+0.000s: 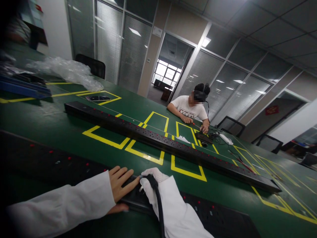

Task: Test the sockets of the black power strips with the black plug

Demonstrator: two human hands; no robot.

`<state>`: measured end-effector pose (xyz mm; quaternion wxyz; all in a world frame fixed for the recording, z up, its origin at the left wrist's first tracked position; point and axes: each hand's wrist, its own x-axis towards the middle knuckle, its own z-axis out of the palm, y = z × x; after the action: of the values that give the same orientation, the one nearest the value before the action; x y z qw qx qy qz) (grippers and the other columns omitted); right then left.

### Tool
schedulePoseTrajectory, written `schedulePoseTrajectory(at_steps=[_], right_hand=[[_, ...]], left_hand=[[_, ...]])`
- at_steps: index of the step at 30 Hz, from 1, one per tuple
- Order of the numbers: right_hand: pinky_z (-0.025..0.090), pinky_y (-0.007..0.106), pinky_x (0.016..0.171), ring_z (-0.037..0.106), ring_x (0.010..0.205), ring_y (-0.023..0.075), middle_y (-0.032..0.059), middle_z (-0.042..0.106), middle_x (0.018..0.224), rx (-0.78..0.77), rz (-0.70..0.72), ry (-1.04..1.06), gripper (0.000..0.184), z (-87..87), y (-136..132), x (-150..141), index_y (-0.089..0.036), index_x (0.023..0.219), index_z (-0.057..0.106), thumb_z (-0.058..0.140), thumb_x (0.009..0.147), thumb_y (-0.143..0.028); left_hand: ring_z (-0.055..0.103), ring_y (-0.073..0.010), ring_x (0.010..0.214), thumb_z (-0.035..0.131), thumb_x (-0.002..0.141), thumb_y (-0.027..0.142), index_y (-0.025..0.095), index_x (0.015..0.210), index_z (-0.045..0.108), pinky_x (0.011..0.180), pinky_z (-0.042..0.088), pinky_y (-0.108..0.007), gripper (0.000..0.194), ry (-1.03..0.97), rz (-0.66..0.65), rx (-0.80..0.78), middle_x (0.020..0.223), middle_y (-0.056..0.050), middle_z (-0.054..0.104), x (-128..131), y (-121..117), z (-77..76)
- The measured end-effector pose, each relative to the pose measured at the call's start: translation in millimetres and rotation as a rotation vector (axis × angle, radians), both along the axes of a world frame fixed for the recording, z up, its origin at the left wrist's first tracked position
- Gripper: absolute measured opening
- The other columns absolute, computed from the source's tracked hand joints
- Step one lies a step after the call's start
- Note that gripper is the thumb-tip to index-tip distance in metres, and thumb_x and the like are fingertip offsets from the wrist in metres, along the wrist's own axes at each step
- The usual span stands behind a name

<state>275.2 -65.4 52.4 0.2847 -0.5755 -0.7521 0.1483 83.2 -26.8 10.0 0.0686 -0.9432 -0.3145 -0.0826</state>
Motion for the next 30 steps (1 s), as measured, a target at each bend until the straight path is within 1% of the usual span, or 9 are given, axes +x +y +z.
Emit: schedulePoseTrajectory(at_steps=[3,7,11,14,16,20,23,26,30], right_hand=[[0.054,0.03,0.07,0.064,0.074,0.0127,0.0042,0.066,0.091,0.067,0.036,-0.116,0.031,2.5,-5.9,-3.5,-0.016,0.108,0.06,0.048,0.095,-0.042],[0.052,0.033,0.077,0.061,0.086,0.0145,0.006,0.063,0.104,0.194,0.056,-0.279,0.029,-3.6,-7.4,-4.3,-0.019,0.108,0.06,0.05,0.094,-0.041],[0.05,0.038,0.08,0.061,0.085,0.017,0.0056,0.063,0.095,0.332,0.057,-0.426,0.031,-22.6,-4.4,-3.7,-0.019,0.112,0.059,0.049,0.093,-0.041],[0.047,0.046,0.083,0.062,0.085,0.0249,0.0099,0.064,0.085,0.429,0.04,-0.514,0.033,-35.6,-4.4,-5.2,-0.019,0.119,0.058,0.048,0.09,-0.032],[0.047,0.047,0.084,0.063,0.079,0.0262,0.0116,0.065,0.08,0.468,0.046,-0.551,0.036,-38.7,-6.5,-7.2,-0.017,0.121,0.057,0.048,0.088,-0.026],[0.049,0.04,0.083,0.058,0.058,0.0185,0.005,0.059,0.061,0.552,0.069,-0.666,0.033,-33.8,-13.9,-11.5,-0.012,0.118,0.058,0.049,0.09,-0.025],[0.05,0.037,0.083,0.053,0.05,0.0152,0.0007,0.052,0.053,0.632,0.053,-0.763,0.033,-28.4,-17.6,-13.1,-0.009,0.117,0.059,0.049,0.091,-0.027],[0.05,0.037,0.083,0.054,0.052,0.0157,0.0022,0.056,0.057,0.639,0.063,-0.765,0.033,-23.5,-15.7,-13.6,-0.008,0.117,0.057,0.047,0.09,-0.025],[0.05,0.036,0.064,0.061,0.067,0.0228,0.0081,0.063,0.075,0.476,0.047,-0.581,0.025,-15.2,-6.8,-14.7,-0.016,0.099,0.06,0.046,0.085,-0.031]], left_hand=[[0.055,-0.0389,0.107,0.061,0.077,0.06,0.025,0.137,0.043,0.088,0.04,-0.056,0.072,-0.025,0.006,0.009,0.129,-0.019,0.054,0.2,-1.0,-0.3],[0.055,-0.0376,0.107,0.061,0.078,0.059,0.025,0.136,0.044,0.09,0.039,-0.055,0.069,-0.053,0.004,0.018,0.129,-0.018,0.054,-0.1,-2.1,-1.4],[0.053,-0.0381,0.108,0.075,0.068,0.047,0.023,0.137,0.041,0.091,0.039,-0.055,0.081,-0.023,-0.01,0.019,0.132,-0.019,0.052,-1.2,-1.6,-1.1],[0.054,-0.0383,0.109,0.078,0.063,0.043,0.024,0.138,0.039,0.091,0.039,-0.055,0.087,-0.013,-0.011,0.002,0.132,-0.019,0.051,-0.8,-0.3,-0.6],[0.054,-0.0383,0.109,0.079,0.063,0.04,0.025,0.138,0.039,0.091,0.039,-0.055,0.086,-0.014,-0.008,-0.013,0.132,-0.018,0.051,-0.1,0.3,-1.0],[0.054,-0.0393,0.109,0.066,0.073,0.057,0.024,0.138,0.041,0.091,0.038,-0.056,0.076,-0.067,0.002,-0.043,0.131,-0.019,0.052,0.5,0.4,-4.1],[0.053,-0.0396,0.109,0.056,0.078,0.065,0.023,0.141,0.036,0.092,0.036,-0.057,0.079,-0.102,-0.005,-0.035,0.132,-0.019,0.051,-0.3,0.3,-6.6],[0.053,-0.0387,0.109,0.065,0.074,0.06,0.024,0.143,0.031,0.092,0.036,-0.055,0.085,-0.084,-0.011,-0.029,0.132,-0.018,0.05,-1.1,1.1,-6.4],[0.054,-0.0386,0.107,0.069,0.07,0.056,0.024,0.142,0.034,0.09,0.039,-0.055,0.086,-0.05,-0.011,-0.043,0.13,-0.019,0.053,-1.0,2.8,-2.8]])
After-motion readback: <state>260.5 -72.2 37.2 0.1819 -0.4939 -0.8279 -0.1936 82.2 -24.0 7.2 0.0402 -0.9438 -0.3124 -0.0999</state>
